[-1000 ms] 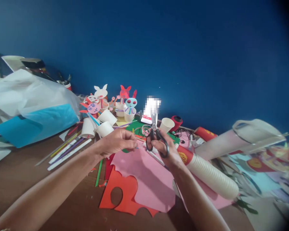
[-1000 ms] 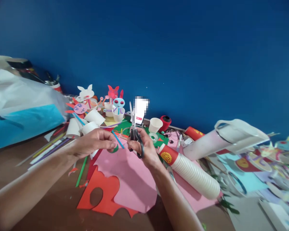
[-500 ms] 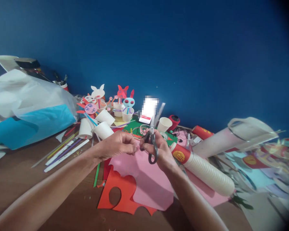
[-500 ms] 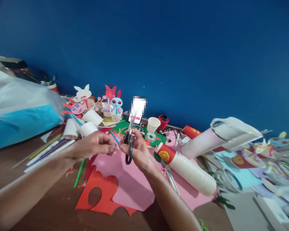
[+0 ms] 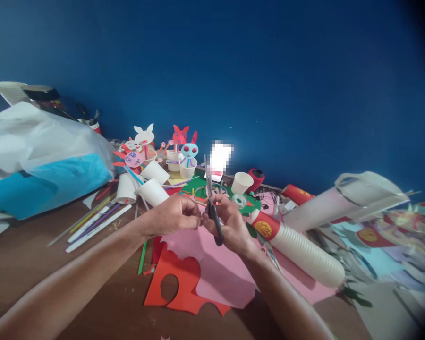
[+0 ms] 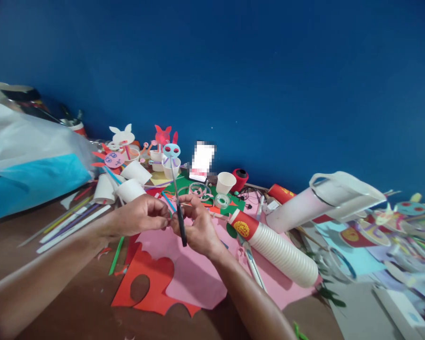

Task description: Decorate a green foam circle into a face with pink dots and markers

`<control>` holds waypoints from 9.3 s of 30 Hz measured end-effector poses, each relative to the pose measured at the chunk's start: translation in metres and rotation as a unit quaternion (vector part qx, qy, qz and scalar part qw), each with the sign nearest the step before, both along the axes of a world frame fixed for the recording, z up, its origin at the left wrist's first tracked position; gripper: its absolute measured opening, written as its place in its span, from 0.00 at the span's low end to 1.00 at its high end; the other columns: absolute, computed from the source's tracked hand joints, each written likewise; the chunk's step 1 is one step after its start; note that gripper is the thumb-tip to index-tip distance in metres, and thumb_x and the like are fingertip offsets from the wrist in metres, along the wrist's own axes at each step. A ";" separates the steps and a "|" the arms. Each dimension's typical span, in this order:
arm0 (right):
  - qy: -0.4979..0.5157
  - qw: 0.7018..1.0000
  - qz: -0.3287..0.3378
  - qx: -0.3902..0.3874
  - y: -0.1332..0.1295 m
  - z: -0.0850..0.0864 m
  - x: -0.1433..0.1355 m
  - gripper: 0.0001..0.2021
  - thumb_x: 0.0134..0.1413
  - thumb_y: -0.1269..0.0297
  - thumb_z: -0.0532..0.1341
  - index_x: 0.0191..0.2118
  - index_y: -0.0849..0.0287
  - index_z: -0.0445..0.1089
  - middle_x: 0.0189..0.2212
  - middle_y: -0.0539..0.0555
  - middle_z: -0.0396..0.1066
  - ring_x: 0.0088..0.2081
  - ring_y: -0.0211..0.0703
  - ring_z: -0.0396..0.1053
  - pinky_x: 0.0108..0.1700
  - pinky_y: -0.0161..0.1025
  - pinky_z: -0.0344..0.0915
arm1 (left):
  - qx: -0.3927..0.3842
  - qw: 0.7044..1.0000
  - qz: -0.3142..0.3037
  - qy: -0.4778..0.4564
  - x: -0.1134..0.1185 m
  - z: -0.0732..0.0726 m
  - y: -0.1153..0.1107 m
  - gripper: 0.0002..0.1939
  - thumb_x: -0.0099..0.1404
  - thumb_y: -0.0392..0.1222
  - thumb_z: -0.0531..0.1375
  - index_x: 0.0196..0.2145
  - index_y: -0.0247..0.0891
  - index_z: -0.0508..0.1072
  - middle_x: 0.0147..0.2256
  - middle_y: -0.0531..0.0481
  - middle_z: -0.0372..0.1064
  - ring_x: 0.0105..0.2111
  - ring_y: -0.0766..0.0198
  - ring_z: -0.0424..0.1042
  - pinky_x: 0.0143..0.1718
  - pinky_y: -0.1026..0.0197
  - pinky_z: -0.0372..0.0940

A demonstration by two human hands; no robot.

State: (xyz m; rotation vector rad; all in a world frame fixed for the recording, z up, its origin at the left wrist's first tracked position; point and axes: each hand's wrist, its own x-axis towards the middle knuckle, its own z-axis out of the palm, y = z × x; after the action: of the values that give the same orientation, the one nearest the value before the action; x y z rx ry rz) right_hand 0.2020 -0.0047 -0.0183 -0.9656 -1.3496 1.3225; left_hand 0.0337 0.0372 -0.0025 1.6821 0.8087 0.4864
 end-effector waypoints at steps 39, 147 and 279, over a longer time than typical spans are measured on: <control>-0.059 0.989 0.133 0.021 0.001 -0.003 0.011 0.24 0.44 0.52 0.62 0.45 0.60 0.59 0.25 0.49 0.59 0.26 0.35 0.56 0.27 0.34 0.55 | -0.120 0.866 0.350 -0.336 -0.010 0.019 0.019 0.04 0.47 0.37 0.63 0.23 0.33 0.73 0.24 0.51 0.69 0.28 0.67 0.68 0.31 0.63 0.64; -0.089 0.989 0.115 0.013 0.001 -0.008 0.005 0.19 0.46 0.55 0.63 0.42 0.59 0.62 0.24 0.48 0.58 0.26 0.34 0.55 0.30 0.35 0.56 | -0.077 0.887 0.341 -0.302 -0.005 0.001 0.020 0.09 0.51 0.43 0.63 0.26 0.34 0.72 0.25 0.52 0.66 0.27 0.68 0.66 0.27 0.65 0.63; -0.057 0.991 0.120 -0.002 0.006 -0.013 0.012 0.21 0.43 0.53 0.64 0.40 0.60 0.61 0.23 0.47 0.58 0.23 0.33 0.55 0.25 0.33 0.55 | -0.154 0.952 0.204 -0.170 -0.005 0.015 0.008 0.02 0.49 0.35 0.60 0.23 0.33 0.72 0.21 0.53 0.69 0.22 0.69 0.67 0.27 0.64 0.63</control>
State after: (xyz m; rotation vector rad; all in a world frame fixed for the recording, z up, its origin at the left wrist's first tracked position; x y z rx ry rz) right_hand 0.2141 0.0014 -0.0312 -0.9128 -1.5907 1.4674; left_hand 0.0285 0.0449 0.0124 1.1021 0.9227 0.8609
